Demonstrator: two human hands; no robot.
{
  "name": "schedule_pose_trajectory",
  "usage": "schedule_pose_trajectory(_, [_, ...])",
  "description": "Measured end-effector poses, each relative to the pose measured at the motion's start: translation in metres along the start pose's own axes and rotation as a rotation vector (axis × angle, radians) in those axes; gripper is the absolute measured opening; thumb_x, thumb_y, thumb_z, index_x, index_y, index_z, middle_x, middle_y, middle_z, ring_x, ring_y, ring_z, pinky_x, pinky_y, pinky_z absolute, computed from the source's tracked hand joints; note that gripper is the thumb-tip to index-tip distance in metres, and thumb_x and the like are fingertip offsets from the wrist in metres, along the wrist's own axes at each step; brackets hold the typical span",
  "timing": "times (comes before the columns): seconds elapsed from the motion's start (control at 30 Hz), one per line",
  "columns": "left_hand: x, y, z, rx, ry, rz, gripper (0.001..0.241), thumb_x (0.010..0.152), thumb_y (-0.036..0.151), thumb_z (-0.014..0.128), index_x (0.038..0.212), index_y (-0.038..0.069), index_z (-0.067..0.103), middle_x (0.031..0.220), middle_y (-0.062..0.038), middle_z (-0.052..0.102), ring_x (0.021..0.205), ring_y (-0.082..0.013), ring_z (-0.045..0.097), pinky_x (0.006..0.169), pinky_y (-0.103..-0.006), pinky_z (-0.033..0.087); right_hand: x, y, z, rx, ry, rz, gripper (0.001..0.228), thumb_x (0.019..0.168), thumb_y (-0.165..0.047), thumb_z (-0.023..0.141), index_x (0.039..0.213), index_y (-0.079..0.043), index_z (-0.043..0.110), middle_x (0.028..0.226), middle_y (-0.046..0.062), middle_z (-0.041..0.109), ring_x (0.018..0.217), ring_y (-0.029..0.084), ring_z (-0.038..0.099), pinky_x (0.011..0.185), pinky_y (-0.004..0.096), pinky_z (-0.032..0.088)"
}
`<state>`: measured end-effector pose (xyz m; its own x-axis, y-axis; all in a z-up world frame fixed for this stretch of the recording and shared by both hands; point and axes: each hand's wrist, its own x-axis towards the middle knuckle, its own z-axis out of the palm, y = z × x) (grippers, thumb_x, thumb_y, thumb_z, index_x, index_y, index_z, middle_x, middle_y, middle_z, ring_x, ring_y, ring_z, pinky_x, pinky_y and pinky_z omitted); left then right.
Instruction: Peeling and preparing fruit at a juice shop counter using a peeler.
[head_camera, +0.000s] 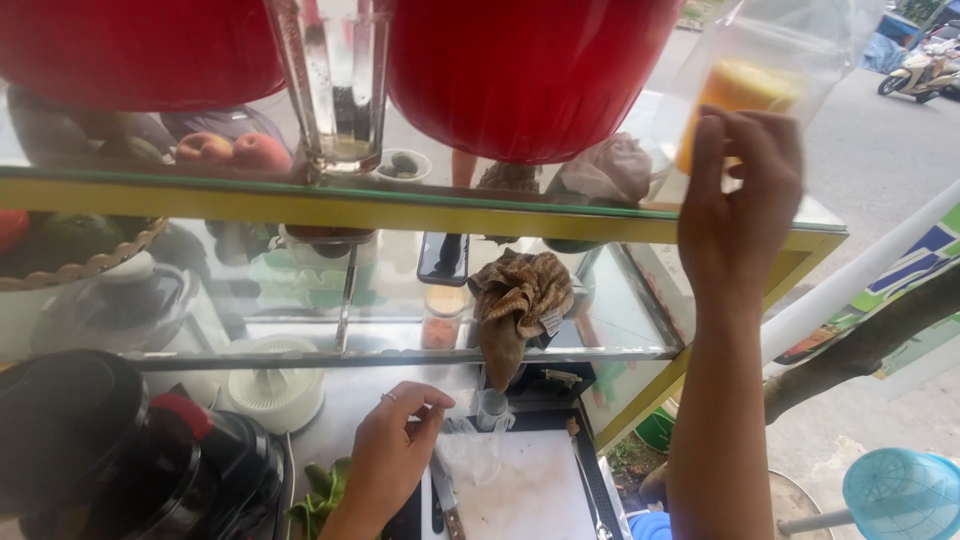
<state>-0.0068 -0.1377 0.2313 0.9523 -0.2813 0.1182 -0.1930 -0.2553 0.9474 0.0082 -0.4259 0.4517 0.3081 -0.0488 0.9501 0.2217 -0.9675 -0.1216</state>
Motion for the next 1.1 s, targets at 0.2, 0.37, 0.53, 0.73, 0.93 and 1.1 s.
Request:
schedule_pose_trajectory(0.2, [-0.001,-0.033,-0.038,0.145,0.213,0.154,0.007,0.090,0.009,0.070,0.095,0.011,0.075,0.098,-0.006,0.074,0.076,-0.0193,0.072,0.062,-0.0315,0.057,-0.109,-0.091,0.014,0.286,-0.095,-0.046,0.015,0.115,-0.006,0.063,0.102,0.000,0.063,0.102,0.013,0.070,0.094,0.026,0.066,0.082,0.035,0.049])
schedule_pose_trajectory(0.37, [-0.018,-0.145,-0.059,0.123,0.292,-0.077,0.012,0.095,0.015,0.068,0.105,0.010,0.073,0.099,-0.007,0.077,0.079,-0.0184,0.073,0.067,-0.0323,0.056,-0.329,-0.133,0.132,0.565,-0.619,0.090,0.008,0.094,-0.010,0.073,0.098,-0.009,0.066,0.086,0.009,0.062,0.082,0.026,0.059,0.076,0.041,0.046])
schedule_pose_trajectory(0.53, [-0.056,-0.241,-0.065,0.105,0.340,-0.267,0.023,0.102,0.021,0.065,0.121,0.008,0.067,0.103,-0.011,0.076,0.088,-0.0174,0.072,0.077,-0.0320,0.055,-0.465,-0.195,0.163,0.638,-1.125,0.289,0.089,0.075,-0.030,0.085,0.151,-0.009,0.043,0.149,0.032,0.040,0.140,0.050,0.035,0.115,0.055,0.033])
schedule_pose_trajectory(0.73, [-0.091,-0.261,-0.064,0.061,0.247,-0.421,0.030,0.093,0.017,0.066,0.122,0.010,0.069,0.107,-0.006,0.077,0.090,-0.0158,0.073,0.080,-0.0314,0.056,-0.550,-0.212,0.181,0.527,-1.179,0.059,0.079,0.071,-0.042,0.084,0.143,-0.023,0.058,0.153,0.037,0.033,0.144,0.064,0.026,0.111,0.078,0.020])
schedule_pose_trajectory(0.93, [-0.097,-0.266,-0.051,0.018,0.258,-0.509,0.029,0.092,0.016,0.067,0.121,0.011,0.071,0.108,-0.004,0.078,0.090,-0.0141,0.072,0.083,-0.0293,0.056,-0.501,-0.145,0.249,0.599,-1.081,0.634,0.042,0.072,0.002,0.066,0.112,-0.011,0.068,0.118,0.022,0.056,0.111,0.041,0.057,0.098,0.046,0.050])
schedule_pose_trajectory(1.1, [-0.093,-0.247,-0.049,-0.030,0.271,-0.622,0.028,0.093,0.015,0.065,0.120,0.011,0.072,0.111,-0.003,0.078,0.095,-0.0140,0.072,0.084,-0.0301,0.055,-0.522,-0.007,0.320,0.075,-0.751,0.793,0.042,0.089,-0.018,0.070,0.125,-0.001,0.057,0.126,0.025,0.053,0.119,0.046,0.054,0.106,0.054,0.044])
